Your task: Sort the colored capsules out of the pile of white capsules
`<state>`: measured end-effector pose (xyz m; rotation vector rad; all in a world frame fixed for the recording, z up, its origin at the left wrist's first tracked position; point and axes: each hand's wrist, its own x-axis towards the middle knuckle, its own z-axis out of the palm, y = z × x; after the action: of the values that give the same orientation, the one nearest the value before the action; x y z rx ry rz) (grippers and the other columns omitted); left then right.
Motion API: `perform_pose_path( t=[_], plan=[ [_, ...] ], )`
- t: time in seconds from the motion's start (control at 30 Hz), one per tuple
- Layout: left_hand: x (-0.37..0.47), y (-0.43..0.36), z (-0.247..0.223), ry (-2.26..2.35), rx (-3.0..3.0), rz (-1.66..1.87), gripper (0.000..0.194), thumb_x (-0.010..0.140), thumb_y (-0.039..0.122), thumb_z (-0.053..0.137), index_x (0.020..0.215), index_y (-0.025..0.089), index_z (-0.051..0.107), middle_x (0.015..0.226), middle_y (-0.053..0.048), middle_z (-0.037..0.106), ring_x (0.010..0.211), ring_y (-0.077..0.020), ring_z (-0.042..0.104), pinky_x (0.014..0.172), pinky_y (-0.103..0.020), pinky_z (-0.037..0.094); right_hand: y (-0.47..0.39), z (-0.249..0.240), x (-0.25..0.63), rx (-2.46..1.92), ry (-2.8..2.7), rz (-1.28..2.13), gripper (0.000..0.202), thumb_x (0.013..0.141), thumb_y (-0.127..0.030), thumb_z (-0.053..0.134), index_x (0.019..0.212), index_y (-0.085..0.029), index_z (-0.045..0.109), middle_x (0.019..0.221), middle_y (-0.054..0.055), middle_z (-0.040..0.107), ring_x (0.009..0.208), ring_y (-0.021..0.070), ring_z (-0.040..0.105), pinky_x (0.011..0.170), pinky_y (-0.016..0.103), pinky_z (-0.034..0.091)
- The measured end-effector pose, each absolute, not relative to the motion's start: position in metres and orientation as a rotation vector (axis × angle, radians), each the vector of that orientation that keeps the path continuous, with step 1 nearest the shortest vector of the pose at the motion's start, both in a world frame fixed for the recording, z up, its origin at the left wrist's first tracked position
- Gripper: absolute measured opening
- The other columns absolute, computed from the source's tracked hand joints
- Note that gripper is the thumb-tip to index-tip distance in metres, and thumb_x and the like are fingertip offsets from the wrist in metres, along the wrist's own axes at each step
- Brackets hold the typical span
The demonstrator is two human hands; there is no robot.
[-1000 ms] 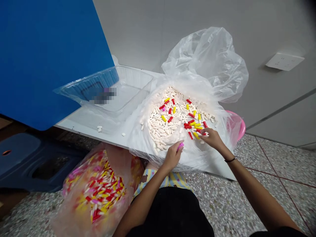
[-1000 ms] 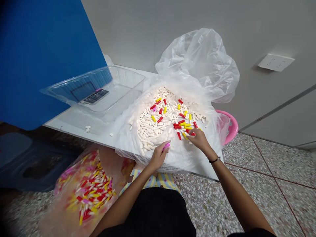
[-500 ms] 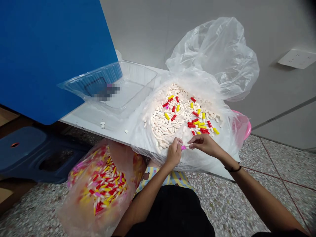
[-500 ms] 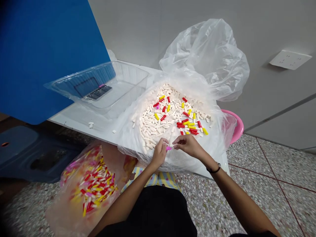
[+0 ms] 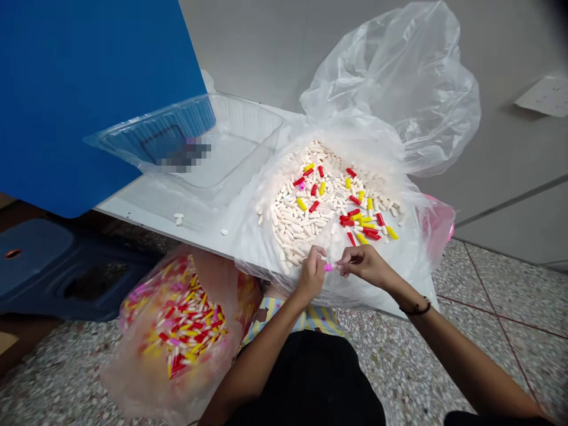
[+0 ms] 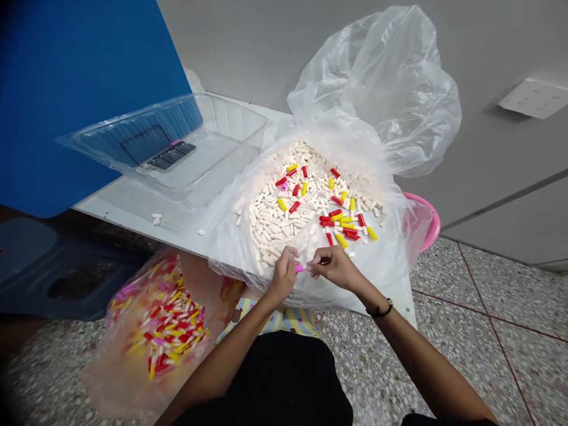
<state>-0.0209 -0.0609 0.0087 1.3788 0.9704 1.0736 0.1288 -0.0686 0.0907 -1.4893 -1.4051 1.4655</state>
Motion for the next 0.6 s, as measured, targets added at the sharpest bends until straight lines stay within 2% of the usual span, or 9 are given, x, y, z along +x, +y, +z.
perform_pose_path(
  t=[0.1, 0.23, 0.37, 0.5, 0.6],
  plan=[
    [-0.024, -0.062, 0.008, 0.975, 1.319, 1.094, 0.018, 0.092, 0.027, 0.026, 0.084, 0.020, 0.040, 0.057, 0.006, 0.034, 0.047, -0.0088, 0.035, 0.051, -0.021, 0.030, -0.069, 0.085, 0.122, -1.411, -1.306, 1.543, 0.036, 0.050, -0.042, 0.083, 0.056, -0.015, 0.059, 0.052, 0.001, 0.063, 0.051, 0.0142, 0.061, 0.053, 0.026, 0.052],
    [-0.023, -0.065, 0.008, 1.066, 1.300, 1.167, 0.018, 0.092, 0.029, 0.025, 0.083, 0.020, 0.039, 0.062, 0.005, 0.038, 0.051, -0.0092, 0.039, 0.053, -0.021, 0.034, -0.077, 0.073, 0.111, -1.400, -1.176, 1.431, 0.039, 0.047, -0.043, 0.084, 0.055, -0.017, 0.056, 0.057, 0.001, 0.063, 0.053, 0.0159, 0.063, 0.055, 0.029, 0.054],
    [-0.019, -0.069, 0.007, 1.193, 1.296, 1.267, 0.016, 0.092, 0.027, 0.026, 0.084, 0.020, 0.038, 0.073, 0.002, 0.043, 0.062, -0.0102, 0.047, 0.061, -0.022, 0.040, -0.084, 0.063, 0.102, -1.437, -1.094, 1.323, 0.040, 0.049, -0.049, 0.082, 0.058, -0.019, 0.057, 0.061, 0.003, 0.065, 0.058, 0.0190, 0.064, 0.063, 0.035, 0.057],
    [-0.018, -0.070, 0.011, 1.197, 1.375, 1.198, 0.016, 0.092, 0.028, 0.027, 0.088, 0.020, 0.041, 0.065, 0.003, 0.042, 0.058, -0.0109, 0.045, 0.058, -0.022, 0.038, -0.083, 0.061, 0.106, -1.410, -1.058, 1.354, 0.040, 0.051, -0.053, 0.079, 0.062, -0.020, 0.059, 0.061, 0.003, 0.065, 0.059, 0.0206, 0.064, 0.067, 0.040, 0.058],
    [-0.015, -0.056, 0.023, 1.111, 1.544, 1.079, 0.016, 0.092, 0.029, 0.033, 0.094, 0.020, 0.046, 0.062, 0.004, 0.046, 0.056, -0.0112, 0.047, 0.058, -0.022, 0.038, -0.081, 0.063, 0.131, -1.445, -1.081, 1.148, 0.036, 0.057, -0.050, 0.076, 0.069, -0.019, 0.063, 0.064, 0.004, 0.066, 0.061, 0.0210, 0.064, 0.068, 0.039, 0.057]
  ],
)
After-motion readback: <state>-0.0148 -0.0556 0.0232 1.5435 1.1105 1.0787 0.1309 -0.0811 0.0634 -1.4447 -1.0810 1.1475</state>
